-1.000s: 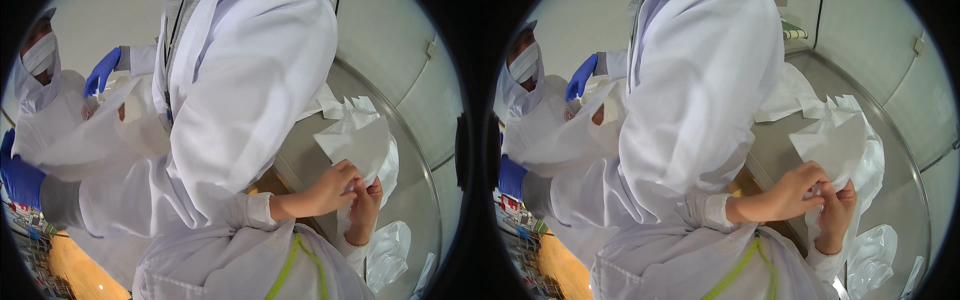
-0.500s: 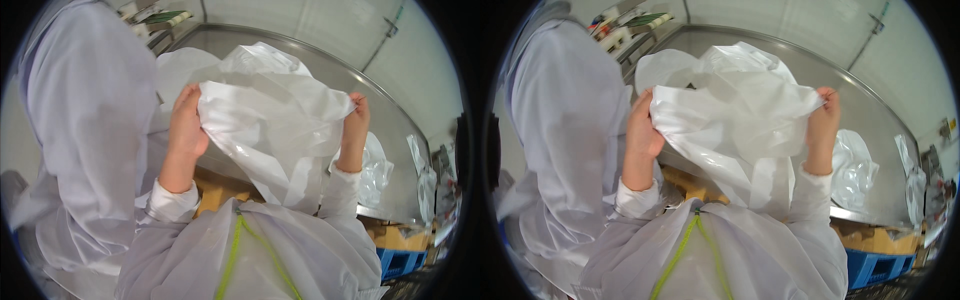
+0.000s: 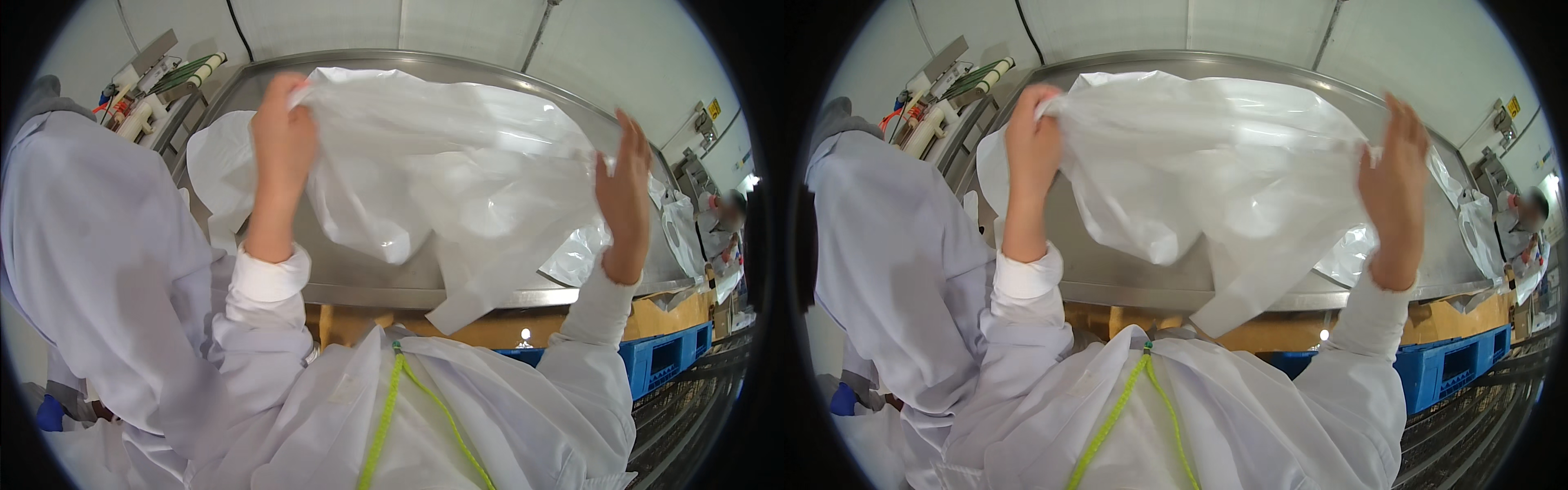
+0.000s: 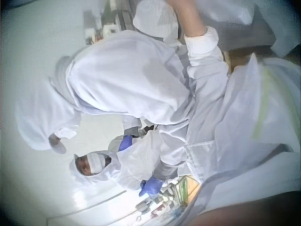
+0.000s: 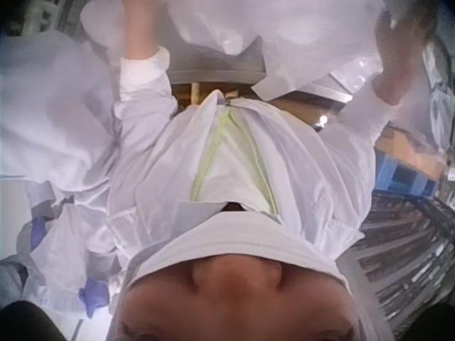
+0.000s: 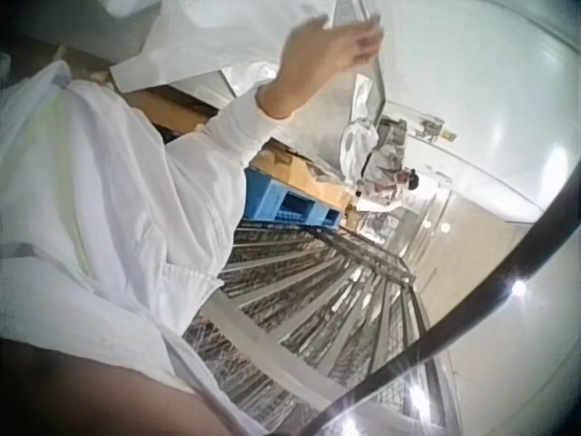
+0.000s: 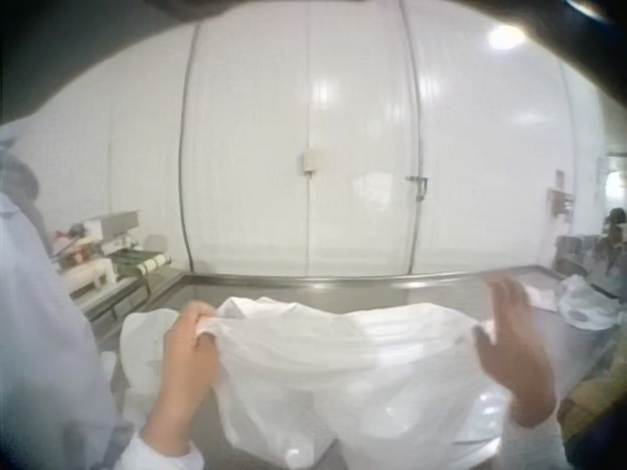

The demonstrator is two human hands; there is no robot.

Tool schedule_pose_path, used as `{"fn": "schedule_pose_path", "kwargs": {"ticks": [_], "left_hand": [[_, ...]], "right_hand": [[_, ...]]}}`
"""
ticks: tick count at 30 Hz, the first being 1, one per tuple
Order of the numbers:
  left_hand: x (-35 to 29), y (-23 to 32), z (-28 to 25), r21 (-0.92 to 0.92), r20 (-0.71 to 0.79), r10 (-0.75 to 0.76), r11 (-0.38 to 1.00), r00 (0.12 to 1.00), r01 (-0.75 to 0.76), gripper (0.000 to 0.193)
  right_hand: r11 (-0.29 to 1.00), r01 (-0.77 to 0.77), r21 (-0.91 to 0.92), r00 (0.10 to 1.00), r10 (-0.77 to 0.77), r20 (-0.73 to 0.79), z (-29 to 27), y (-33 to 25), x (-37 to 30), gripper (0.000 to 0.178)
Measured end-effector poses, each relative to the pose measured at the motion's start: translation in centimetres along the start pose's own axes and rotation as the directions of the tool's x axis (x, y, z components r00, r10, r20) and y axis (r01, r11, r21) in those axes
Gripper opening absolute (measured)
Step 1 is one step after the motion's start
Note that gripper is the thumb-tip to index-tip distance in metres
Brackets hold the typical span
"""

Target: The person cuts a long white plastic sheet with scissors, then lays it flat on a stainless steel table. They smooth the sheet, fold it, and apply tape to secure the edges. Another person in protective gear assists by holding the sheet.

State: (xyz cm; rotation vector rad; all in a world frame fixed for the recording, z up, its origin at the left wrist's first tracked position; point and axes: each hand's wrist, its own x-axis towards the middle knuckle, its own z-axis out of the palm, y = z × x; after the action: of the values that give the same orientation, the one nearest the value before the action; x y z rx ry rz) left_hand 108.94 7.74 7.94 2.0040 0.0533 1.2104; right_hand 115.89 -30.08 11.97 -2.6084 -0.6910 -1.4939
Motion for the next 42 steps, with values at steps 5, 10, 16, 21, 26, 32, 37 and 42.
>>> {"fn": "schedule_pose_path", "kwargs": {"ticks": [5, 10, 16, 21, 26, 32, 37, 42], "left_hand": [[0.8, 9.7, 4.0, -0.107, 0.063, 0.514, 0.856, 0.856, -0.506, 0.026], [-6.0, 9.1, 3.6, 0.116, -0.210, 0.657, 0.752, 0.724, -0.649, 0.024], [-19.9, -0.2, 8.9, 0.028, 0.489, -0.631, 0.702, 0.603, 0.712, 0.054], [-16.9, -1.2, 13.8, -0.311, 0.748, -0.659, -0.243, 0.079, 0.919, 0.060], [-11.4, -4.1, 16.5, -0.569, 0.783, -0.399, -0.148, 0.478, 0.809, 0.051], [-8.0, -5.5, 19.8, -0.675, 0.707, -0.451, -0.205, 0.544, 0.709, 0.035], [-3.9, -10.1, 16.7, -0.496, 0.428, -0.635, 0.431, 0.644, 0.754, 0.024], [6.8, -14.6, 8.6, -0.111, -0.046, -0.352, 0.932, 0.935, 0.346, 0.016]], "right_hand": [[0.671, 0.112, 0.733, 0.952, -0.283, 0.113, 0.2, -12.9, 6.1, 0.073], [0.516, -0.519, 0.681, 0.751, -0.107, 0.652, 3.4, -14.5, 12.9, 0.033], [-0.124, -0.456, 0.882, 0.882, 0.069, 0.466, 2.8, -15.1, 20.1, 0.024], [-0.688, -0.145, 0.711, 0.919, 0.172, 0.354, 1.0, -11.7, 24.6, 0.027], [-0.832, -0.080, 0.549, 0.921, 0.149, 0.361, -2.5, -13.9, 23.7, 0.024], [-0.725, -0.021, 0.689, 0.940, 0.221, 0.261, -6.0, -11.0, 22.2, 0.019], [-0.459, -0.074, 0.885, 0.895, 0.362, 0.262, 1.1, -4.1, 23.5, 0.024], [-0.182, -0.236, 0.955, 0.802, 0.519, 0.297, 5.4, 11.3, 13.1, 0.032]]}}
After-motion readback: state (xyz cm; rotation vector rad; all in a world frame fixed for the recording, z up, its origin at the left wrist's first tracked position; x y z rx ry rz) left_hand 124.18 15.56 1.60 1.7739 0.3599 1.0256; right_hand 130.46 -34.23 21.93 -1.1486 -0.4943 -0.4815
